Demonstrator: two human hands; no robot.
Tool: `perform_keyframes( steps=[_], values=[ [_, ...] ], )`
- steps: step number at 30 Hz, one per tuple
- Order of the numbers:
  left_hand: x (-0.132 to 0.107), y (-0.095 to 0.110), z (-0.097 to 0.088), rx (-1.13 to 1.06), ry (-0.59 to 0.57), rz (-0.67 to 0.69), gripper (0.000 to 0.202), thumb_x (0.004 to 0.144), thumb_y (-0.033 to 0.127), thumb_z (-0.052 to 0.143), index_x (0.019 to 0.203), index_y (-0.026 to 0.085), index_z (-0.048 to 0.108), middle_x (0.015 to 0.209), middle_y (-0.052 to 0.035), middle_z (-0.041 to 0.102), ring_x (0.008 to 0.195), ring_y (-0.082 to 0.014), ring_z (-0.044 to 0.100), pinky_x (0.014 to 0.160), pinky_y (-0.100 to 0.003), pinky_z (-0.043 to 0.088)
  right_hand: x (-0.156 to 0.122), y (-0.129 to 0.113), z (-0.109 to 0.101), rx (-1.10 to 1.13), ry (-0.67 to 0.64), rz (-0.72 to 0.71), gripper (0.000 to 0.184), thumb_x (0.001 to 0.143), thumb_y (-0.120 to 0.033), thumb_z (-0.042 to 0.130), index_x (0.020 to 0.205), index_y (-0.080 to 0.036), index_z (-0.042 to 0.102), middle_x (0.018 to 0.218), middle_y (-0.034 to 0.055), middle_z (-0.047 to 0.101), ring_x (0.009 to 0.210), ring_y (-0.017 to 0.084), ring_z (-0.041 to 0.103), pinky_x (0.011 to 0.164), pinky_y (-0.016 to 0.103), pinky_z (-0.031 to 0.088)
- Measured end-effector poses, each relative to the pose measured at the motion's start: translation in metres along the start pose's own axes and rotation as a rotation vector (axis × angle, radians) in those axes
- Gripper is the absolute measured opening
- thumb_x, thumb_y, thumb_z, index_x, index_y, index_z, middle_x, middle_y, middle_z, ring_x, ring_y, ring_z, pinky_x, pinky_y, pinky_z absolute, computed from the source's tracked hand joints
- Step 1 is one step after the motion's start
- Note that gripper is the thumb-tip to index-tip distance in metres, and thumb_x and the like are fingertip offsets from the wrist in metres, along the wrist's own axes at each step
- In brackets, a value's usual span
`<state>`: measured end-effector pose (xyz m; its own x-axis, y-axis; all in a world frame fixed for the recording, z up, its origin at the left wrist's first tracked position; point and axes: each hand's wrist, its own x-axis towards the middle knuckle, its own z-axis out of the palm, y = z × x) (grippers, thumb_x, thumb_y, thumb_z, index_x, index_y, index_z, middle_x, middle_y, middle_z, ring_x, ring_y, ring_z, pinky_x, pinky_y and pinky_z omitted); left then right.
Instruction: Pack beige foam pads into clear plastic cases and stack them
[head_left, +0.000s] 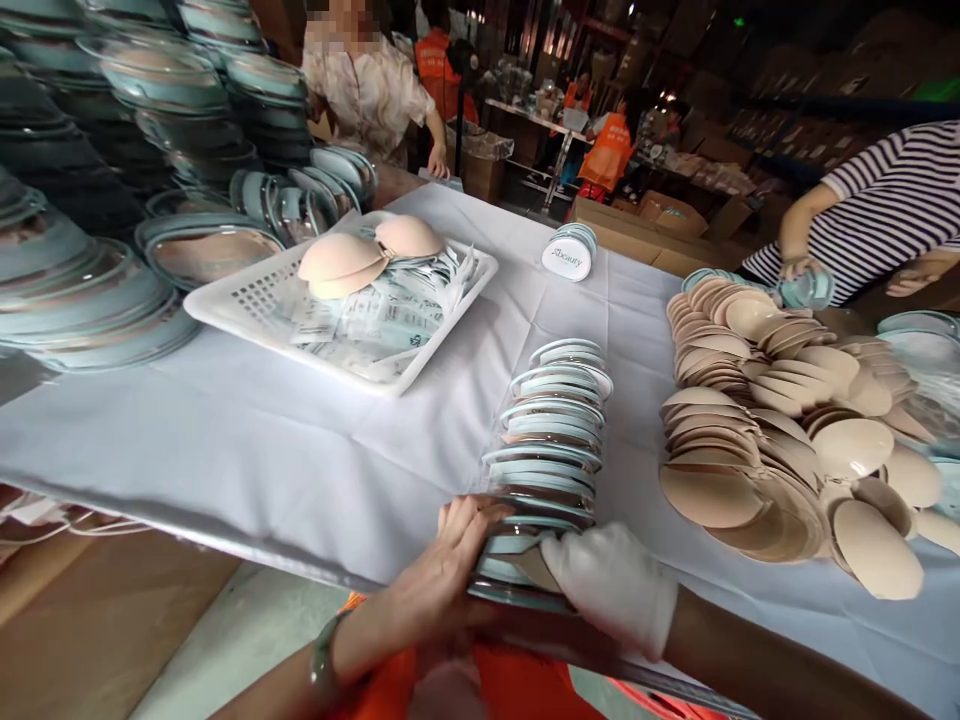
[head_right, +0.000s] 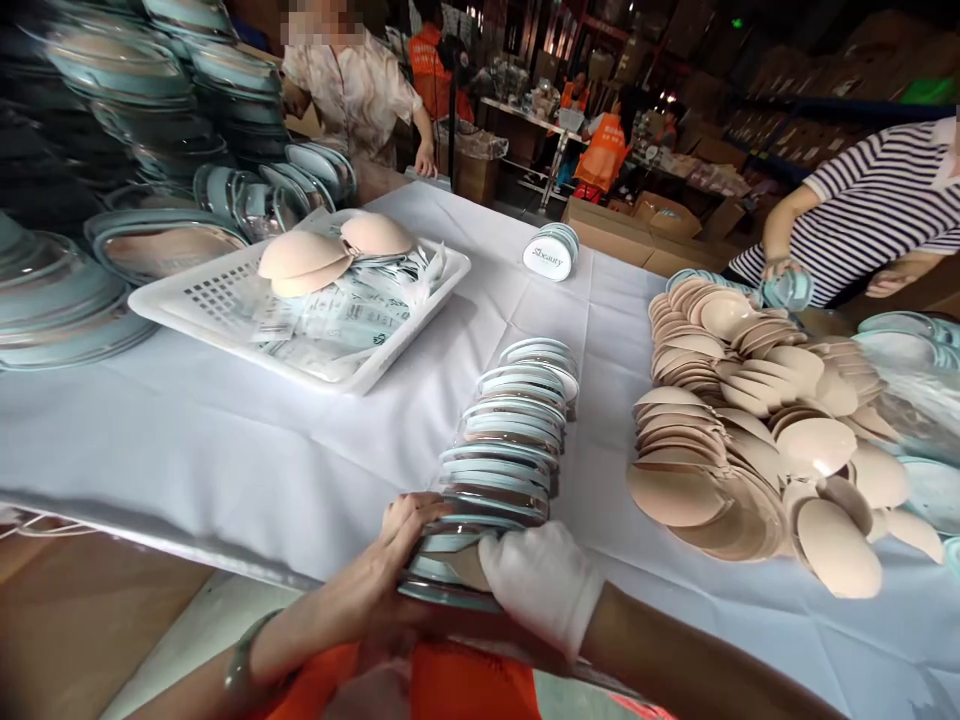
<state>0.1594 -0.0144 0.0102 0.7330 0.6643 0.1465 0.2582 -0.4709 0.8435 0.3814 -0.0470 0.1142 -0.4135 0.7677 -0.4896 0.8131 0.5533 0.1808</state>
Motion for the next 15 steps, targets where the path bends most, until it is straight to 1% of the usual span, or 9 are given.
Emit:
perform_keyframes(
  steps=[2,3,6,8,9,11,13,14,15],
  values=[
    [-0.001,0.002,0.002,0.003,0.020,-0.021,0.078,0.075,0.014,0.078,0.144,0.022,0.042,0.135,-0.0151,0.050,0.122,-0.0351,0.048,0.106,-0.055,0.043,-0.007,-0.001,-0.005,0.057,0.022,-0.039,0.010,0.089,-0.011,0.059,0.095,-0.019,0.058,0.076,0.0010,0.071,0.059,0.020,0.069,0.044,0.035,0.014],
    [-0.001,0.003,0.003,0.003,0.024,-0.030,0.075,0.076,0.014,0.076,0.143,0.023,0.044,0.135,-0.0150,0.050,0.121,-0.0347,0.048,0.106,-0.054,0.044,-0.012,-0.002,-0.004,0.077,0.065,-0.055,0.014,0.085,-0.012,0.062,0.097,-0.020,0.058,0.077,-0.0004,0.070,0.057,0.020,0.067,0.044,0.036,0.016],
    [0.000,0.007,0.005,-0.022,0.009,-0.044,0.071,0.076,0.010,0.071,0.142,0.023,0.049,0.133,-0.0141,0.053,0.120,-0.0330,0.050,0.105,-0.050,0.047,-0.025,-0.006,0.010,0.036,0.349,-0.045,0.021,0.076,-0.010,0.064,0.089,-0.023,0.055,0.068,-0.0026,0.062,0.051,0.020,0.057,0.047,0.037,0.025],
    [0.003,0.009,0.005,-0.042,0.004,-0.047,0.075,0.073,0.007,0.070,0.143,0.024,0.049,0.134,-0.0136,0.053,0.122,-0.0328,0.050,0.107,-0.049,0.047,-0.029,-0.011,0.024,-0.050,0.505,0.036,0.019,0.075,-0.007,0.059,0.078,-0.023,0.052,0.064,0.0002,0.057,0.052,0.021,0.052,0.051,0.037,0.028],
    [0.004,0.010,0.006,-0.044,0.007,-0.051,0.077,0.072,0.007,0.070,0.144,0.024,0.049,0.136,-0.0136,0.052,0.124,-0.0329,0.050,0.108,-0.048,0.047,-0.029,-0.012,0.029,-0.085,0.523,0.101,0.018,0.075,-0.006,0.058,0.075,-0.023,0.051,0.064,0.0023,0.056,0.053,0.021,0.051,0.051,0.036,0.027],
    [0.007,0.010,0.007,-0.029,0.020,-0.064,0.079,0.071,0.008,0.071,0.145,0.024,0.049,0.138,-0.0139,0.051,0.127,-0.0335,0.049,0.110,-0.048,0.047,-0.031,-0.008,0.034,-0.062,0.427,0.155,0.015,0.076,-0.008,0.061,0.073,-0.021,0.055,0.070,0.0053,0.059,0.056,0.021,0.053,0.048,0.035,0.025],
    [0.006,0.008,0.008,0.004,0.038,-0.070,0.081,0.070,0.008,0.073,0.145,0.026,0.050,0.138,-0.0140,0.050,0.127,-0.0346,0.049,0.109,-0.050,0.048,-0.036,0.010,0.027,0.149,0.301,0.047,0.009,0.082,-0.013,0.063,0.080,-0.021,0.063,0.076,0.0037,0.064,0.061,0.019,0.058,0.049,0.032,0.031],
    [0.005,0.007,0.008,0.025,0.049,-0.065,0.083,0.069,0.009,0.075,0.146,0.028,0.049,0.137,-0.0140,0.050,0.127,-0.0357,0.050,0.109,-0.052,0.049,-0.039,0.024,0.022,0.311,0.325,-0.012,0.008,0.087,-0.016,0.062,0.083,-0.022,0.065,0.078,0.0016,0.066,0.065,0.017,0.061,0.052,0.030,0.037],
    [0.004,0.005,0.008,0.044,0.060,-0.061,0.089,0.067,0.012,0.079,0.148,0.030,0.046,0.139,-0.0146,0.048,0.127,-0.0375,0.050,0.107,-0.055,0.049,-0.042,0.043,0.015,0.472,0.440,-0.021,0.011,0.093,-0.019,0.058,0.086,-0.023,0.066,0.078,-0.0003,0.066,0.068,0.015,0.064,0.058,0.027,0.044]
  ],
)
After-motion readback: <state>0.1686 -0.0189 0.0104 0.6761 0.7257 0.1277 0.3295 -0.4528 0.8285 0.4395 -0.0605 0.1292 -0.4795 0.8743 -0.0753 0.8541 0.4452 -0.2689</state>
